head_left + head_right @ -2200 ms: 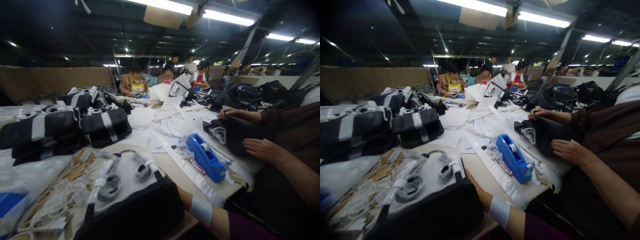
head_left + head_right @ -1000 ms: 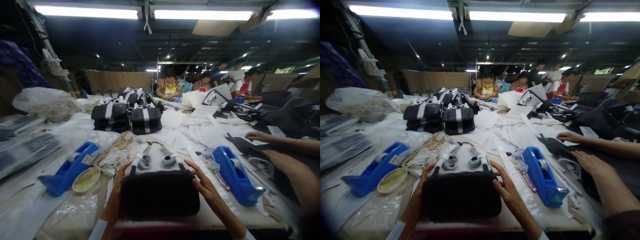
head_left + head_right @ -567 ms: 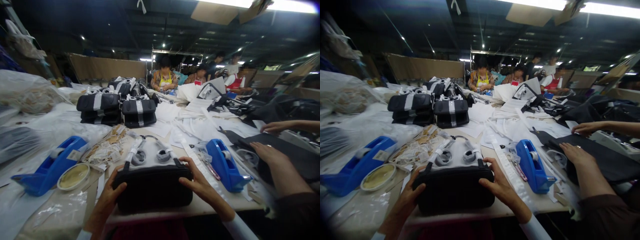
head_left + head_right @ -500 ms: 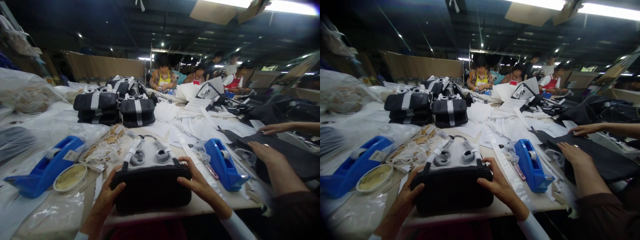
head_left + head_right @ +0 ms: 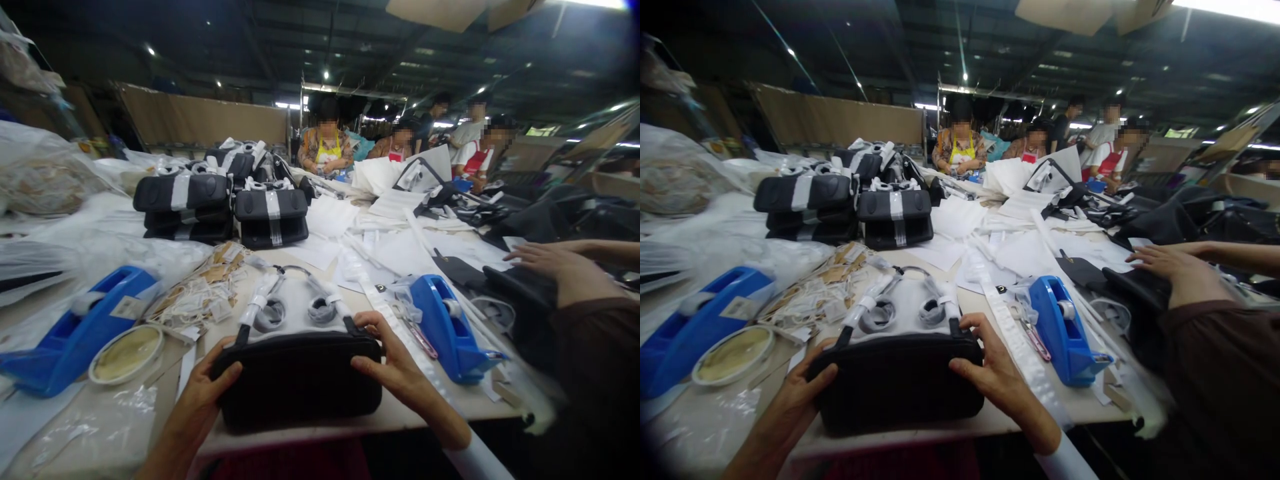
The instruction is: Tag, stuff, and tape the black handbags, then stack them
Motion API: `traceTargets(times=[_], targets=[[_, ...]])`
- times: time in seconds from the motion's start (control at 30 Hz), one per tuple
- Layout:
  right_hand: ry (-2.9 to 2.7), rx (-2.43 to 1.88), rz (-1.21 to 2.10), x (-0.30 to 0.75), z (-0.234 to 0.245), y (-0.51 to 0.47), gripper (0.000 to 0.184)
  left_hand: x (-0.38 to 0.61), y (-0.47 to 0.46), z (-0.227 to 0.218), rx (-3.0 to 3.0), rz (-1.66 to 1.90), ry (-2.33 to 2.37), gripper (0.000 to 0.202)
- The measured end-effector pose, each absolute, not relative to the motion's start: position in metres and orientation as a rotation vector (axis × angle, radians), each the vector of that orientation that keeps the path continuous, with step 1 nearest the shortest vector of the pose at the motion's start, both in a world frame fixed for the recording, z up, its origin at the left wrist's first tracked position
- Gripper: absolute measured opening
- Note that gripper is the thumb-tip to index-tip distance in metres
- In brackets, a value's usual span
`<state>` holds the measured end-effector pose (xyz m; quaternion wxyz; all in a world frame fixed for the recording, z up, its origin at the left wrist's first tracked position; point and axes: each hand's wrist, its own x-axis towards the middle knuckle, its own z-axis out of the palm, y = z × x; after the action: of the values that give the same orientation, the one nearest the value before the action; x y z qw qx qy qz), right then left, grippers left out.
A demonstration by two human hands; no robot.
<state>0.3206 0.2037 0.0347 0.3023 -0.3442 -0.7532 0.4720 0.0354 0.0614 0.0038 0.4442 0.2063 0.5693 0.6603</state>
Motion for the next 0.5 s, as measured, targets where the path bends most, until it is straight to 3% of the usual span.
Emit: traceTargets(times=[0.2, 0.37, 0.5], targets=[[-2.177, -0.885, 1.105, 0.319, 0.041, 0.200, 0.049, 0.032, 0.062, 0.000, 0.507, 1.582, 1.400, 0.056], [-2.150, -0.962, 1.171, 0.314, 0.042, 0.202, 0.019, 0.041, 0.067, 0.003, 0.434, 1.621, 1.452, 0.051], [-2.036, -1.030, 1.209, 0.314, 0.033, 0.201, 0.014, 0.046, 0.071, 0.002, 0.467, 1.601, 1.488, 0.042]])
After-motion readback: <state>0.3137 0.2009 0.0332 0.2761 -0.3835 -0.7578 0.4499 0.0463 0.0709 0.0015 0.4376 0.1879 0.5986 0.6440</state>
